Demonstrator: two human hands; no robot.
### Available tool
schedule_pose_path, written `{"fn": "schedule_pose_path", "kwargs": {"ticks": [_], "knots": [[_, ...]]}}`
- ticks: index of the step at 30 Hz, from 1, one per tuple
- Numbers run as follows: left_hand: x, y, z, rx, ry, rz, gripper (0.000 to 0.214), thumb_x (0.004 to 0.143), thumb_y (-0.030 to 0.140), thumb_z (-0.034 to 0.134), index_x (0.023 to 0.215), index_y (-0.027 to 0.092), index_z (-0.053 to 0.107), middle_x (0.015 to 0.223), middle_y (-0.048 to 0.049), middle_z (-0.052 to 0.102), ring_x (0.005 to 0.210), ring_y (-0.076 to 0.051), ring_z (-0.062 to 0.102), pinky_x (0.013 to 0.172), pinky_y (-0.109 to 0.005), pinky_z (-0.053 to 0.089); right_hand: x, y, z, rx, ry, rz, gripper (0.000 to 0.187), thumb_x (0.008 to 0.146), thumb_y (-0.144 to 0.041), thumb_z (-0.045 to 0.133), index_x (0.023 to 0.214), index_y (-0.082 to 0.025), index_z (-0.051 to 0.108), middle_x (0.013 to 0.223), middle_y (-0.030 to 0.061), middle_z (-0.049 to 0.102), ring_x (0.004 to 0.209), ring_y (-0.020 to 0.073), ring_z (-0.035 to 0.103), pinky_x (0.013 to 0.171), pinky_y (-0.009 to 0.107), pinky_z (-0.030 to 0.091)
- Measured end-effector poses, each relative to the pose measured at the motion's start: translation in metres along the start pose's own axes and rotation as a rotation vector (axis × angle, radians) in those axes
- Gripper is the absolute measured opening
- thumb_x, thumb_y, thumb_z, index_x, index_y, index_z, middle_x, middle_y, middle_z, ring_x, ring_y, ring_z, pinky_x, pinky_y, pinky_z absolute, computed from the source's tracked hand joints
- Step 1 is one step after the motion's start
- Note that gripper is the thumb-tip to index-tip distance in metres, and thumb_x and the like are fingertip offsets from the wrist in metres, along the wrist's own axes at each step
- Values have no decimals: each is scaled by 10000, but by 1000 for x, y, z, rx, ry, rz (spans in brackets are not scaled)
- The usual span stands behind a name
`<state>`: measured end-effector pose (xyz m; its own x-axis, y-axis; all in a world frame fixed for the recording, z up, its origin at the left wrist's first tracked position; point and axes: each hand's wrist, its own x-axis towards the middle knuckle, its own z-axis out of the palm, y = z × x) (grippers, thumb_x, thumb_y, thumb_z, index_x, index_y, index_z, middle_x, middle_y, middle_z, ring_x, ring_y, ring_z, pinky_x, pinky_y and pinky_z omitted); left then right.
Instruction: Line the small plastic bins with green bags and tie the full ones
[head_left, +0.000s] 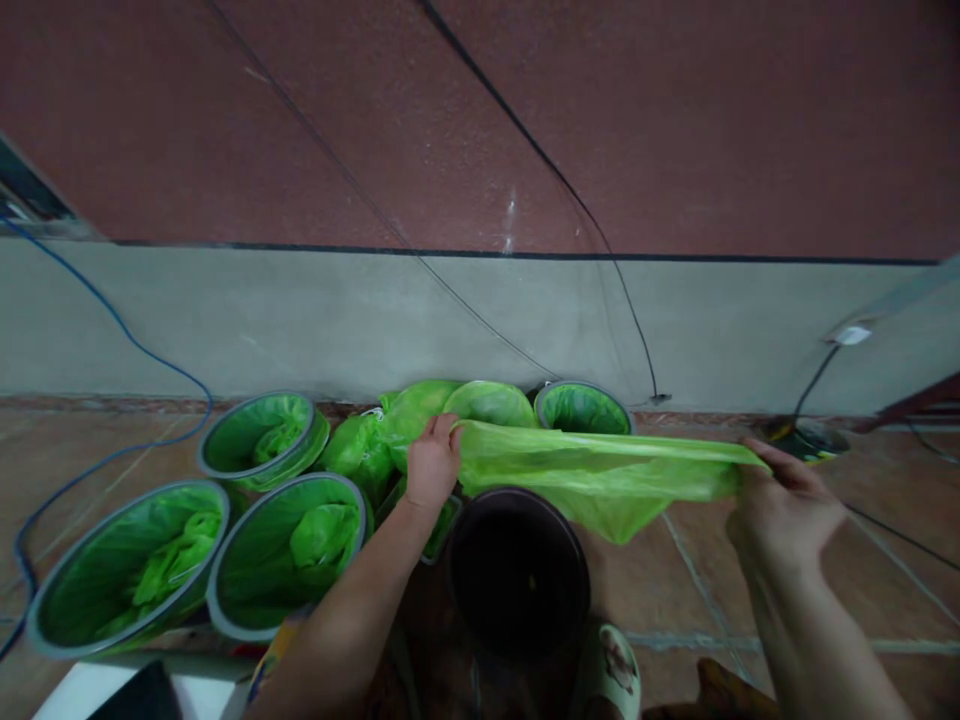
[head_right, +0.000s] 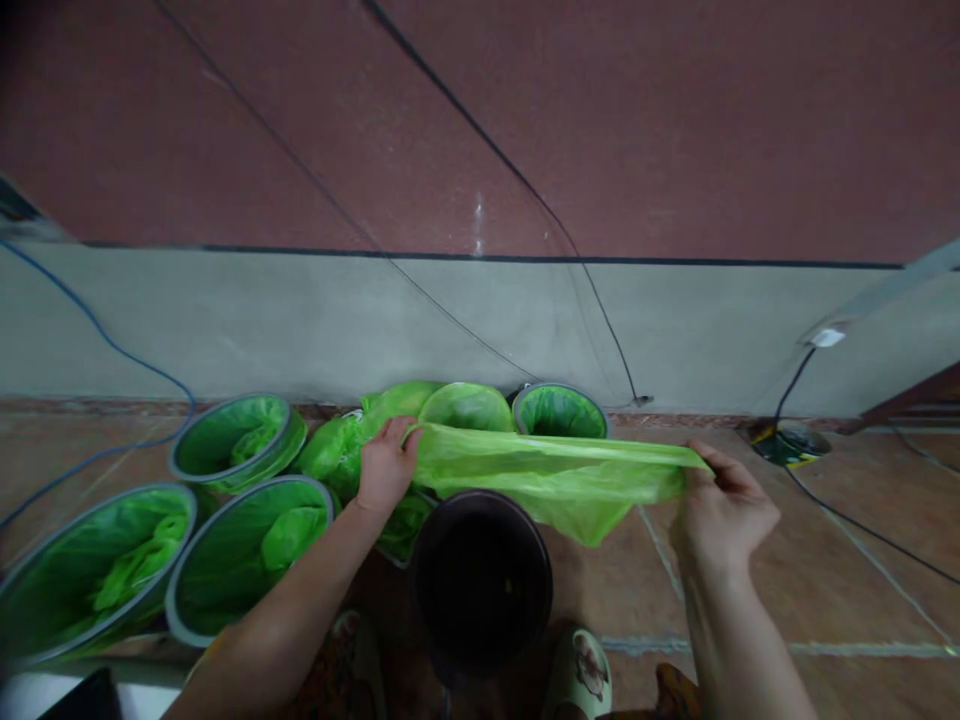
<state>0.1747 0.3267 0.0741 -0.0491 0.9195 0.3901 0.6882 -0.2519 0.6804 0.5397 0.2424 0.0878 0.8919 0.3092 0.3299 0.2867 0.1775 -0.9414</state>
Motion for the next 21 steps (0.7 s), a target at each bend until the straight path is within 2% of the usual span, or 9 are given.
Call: {"fn": "schedule_pose_path", "kwargs": {"ticks": [3, 5, 7, 9, 11, 13, 16, 19, 21], "knots": [[3, -3, -7, -139, -125, -57, 142, 838, 283, 598, 828, 161, 669, 788, -39, 664, 732, -162, 601, 718, -274, 460, -1, -10, 0, -65, 47, -38, 254, 563, -108, 614, 765, -143, 764, 770, 59, 693, 650, 164, 596, 691, 319, 507], [4, -3, -14, -372, -311, -154, 220, 805, 368, 636, 763, 154, 658, 680, 2, 617, 639, -128, 557, 635, -242, 439, 1, -14, -2, -48, 95, 26, 250, 558, -86, 608, 751, -127, 761, 733, 50, 677, 611, 146, 572, 650, 302, 493], [5, -2, -24, -611, -544, -255, 277, 741, 410, 696, 794, 140, 667, 686, 9, 623, 622, -111, 544, 603, -223, 428, 2, -17, -3, -12, 132, 130, 263, 558, -83, 615, 777, -107, 757, 695, 33, 651, 567, 120, 537, 591, 275, 472], [7, 0, -33, -769, -740, -317, 335, 656, 368, 764, 865, 120, 681, 761, -14, 663, 679, -122, 578, 648, -230, 452, 3, -20, -4, -28, 116, 201, 319, 570, -92, 616, 856, -87, 757, 684, 23, 636, 554, 104, 519, 566, 255, 463], [9, 0, -39, -810, -832, -330, 371, 601, 284, 779, 914, 107, 687, 830, -37, 689, 748, -146, 611, 708, -253, 475, 6, -22, -6, -67, 89, 221, 385, 588, -98, 606, 943, -67, 750, 726, 35, 652, 566, 97, 523, 578, 247, 470], [11, -3, -39, -702, -792, -304, 341, 604, 207, 733, 930, 113, 693, 834, -33, 693, 755, -153, 622, 716, -260, 479, 8, -20, -7, -92, 91, 216, 415, 593, -99, 595, 977, -56, 744, 799, 63, 682, 586, 96, 535, 614, 252, 485], [10, -14, -31, -290, -493, -280, 304, 661, 117, 604, 949, 127, 702, 773, -23, 678, 704, -157, 625, 698, -271, 482, 7, -6, -13, -235, -3, 109, 390, 607, -148, 581, 950, -70, 750, 879, 107, 712, 670, 139, 588, 717, 295, 512], [10, -22, -25, 90, -154, -289, 348, 682, 62, 533, 979, 117, 706, 805, -68, 694, 773, -201, 655, 773, -314, 499, 0, 15, -18, -515, -299, -160, 330, 650, -244, 541, 873, -127, 755, 910, 116, 720, 772, 209, 627, 790, 371, 519], [17, -20, -34, 143, -41, -305, 346, 663, 46, 533, 948, 120, 714, 832, -85, 707, 812, -211, 665, 803, -314, 505, -1, 16, -17, -599, -511, -313, 312, 671, -269, 500, 825, -166, 751, 923, 102, 723, 805, 226, 643, 803, 394, 520]]}}
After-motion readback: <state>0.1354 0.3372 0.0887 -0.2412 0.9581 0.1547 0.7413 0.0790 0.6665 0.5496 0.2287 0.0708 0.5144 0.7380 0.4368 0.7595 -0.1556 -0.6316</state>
